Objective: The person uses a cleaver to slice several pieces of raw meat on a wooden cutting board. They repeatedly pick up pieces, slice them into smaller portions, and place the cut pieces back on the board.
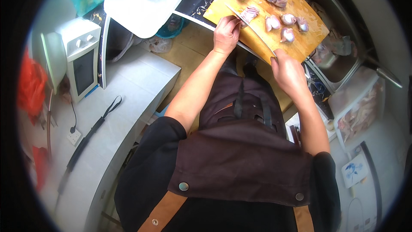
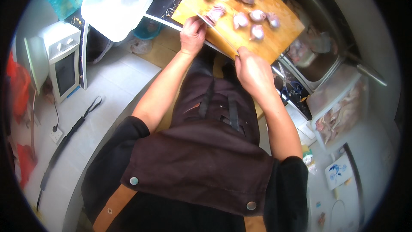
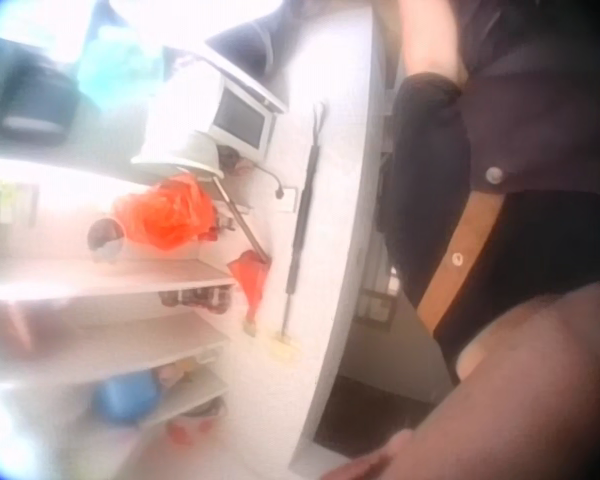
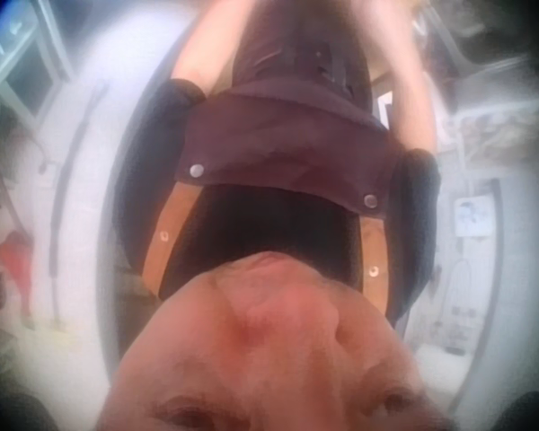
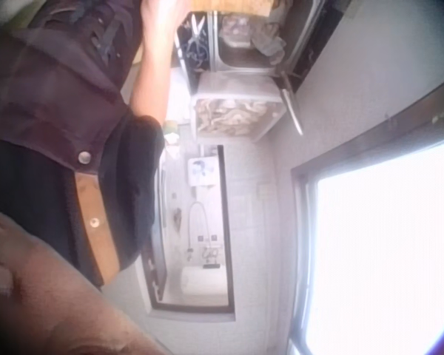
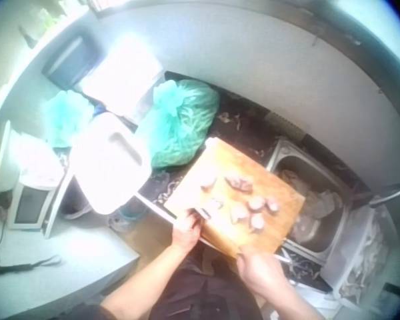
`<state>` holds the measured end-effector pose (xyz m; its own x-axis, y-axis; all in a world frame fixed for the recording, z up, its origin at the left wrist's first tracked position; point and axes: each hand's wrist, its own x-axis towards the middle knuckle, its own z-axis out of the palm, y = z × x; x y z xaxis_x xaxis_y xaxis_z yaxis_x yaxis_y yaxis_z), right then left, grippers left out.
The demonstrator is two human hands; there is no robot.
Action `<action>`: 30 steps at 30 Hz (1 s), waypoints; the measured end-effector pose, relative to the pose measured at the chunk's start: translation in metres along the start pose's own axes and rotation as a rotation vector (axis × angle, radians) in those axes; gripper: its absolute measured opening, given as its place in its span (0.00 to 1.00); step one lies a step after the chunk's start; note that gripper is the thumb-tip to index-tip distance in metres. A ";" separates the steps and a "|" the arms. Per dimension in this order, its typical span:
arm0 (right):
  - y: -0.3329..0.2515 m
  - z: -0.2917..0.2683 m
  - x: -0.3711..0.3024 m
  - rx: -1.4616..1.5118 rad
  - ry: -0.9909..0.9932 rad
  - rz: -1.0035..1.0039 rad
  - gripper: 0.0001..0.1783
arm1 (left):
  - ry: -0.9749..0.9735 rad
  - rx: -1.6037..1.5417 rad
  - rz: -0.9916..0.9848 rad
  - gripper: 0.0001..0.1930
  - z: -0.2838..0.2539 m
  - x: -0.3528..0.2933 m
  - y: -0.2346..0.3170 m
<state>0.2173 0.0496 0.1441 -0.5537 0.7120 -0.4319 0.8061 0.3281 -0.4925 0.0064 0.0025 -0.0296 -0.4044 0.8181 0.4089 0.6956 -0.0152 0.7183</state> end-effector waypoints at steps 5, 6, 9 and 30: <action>0.006 0.008 -0.002 -0.035 0.001 -0.040 0.07 | -0.008 0.034 -0.007 0.09 -0.002 -0.001 0.000; 0.003 0.006 -0.002 -0.037 -0.011 -0.032 0.08 | -0.005 0.027 -0.009 0.09 -0.002 -0.002 -0.001; -0.003 0.012 0.017 -0.025 -0.026 -0.053 0.08 | -0.045 0.030 -0.037 0.09 -0.004 -0.005 -0.004; 0.016 0.056 0.043 0.077 -0.004 -0.015 0.10 | -0.051 0.020 -0.018 0.08 -0.002 -0.006 -0.011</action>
<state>0.1942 0.0506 0.0753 -0.5665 0.7048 -0.4271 0.7795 0.2900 -0.5553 0.0000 -0.0031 -0.0382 -0.3864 0.8465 0.3662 0.7002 0.0107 0.7139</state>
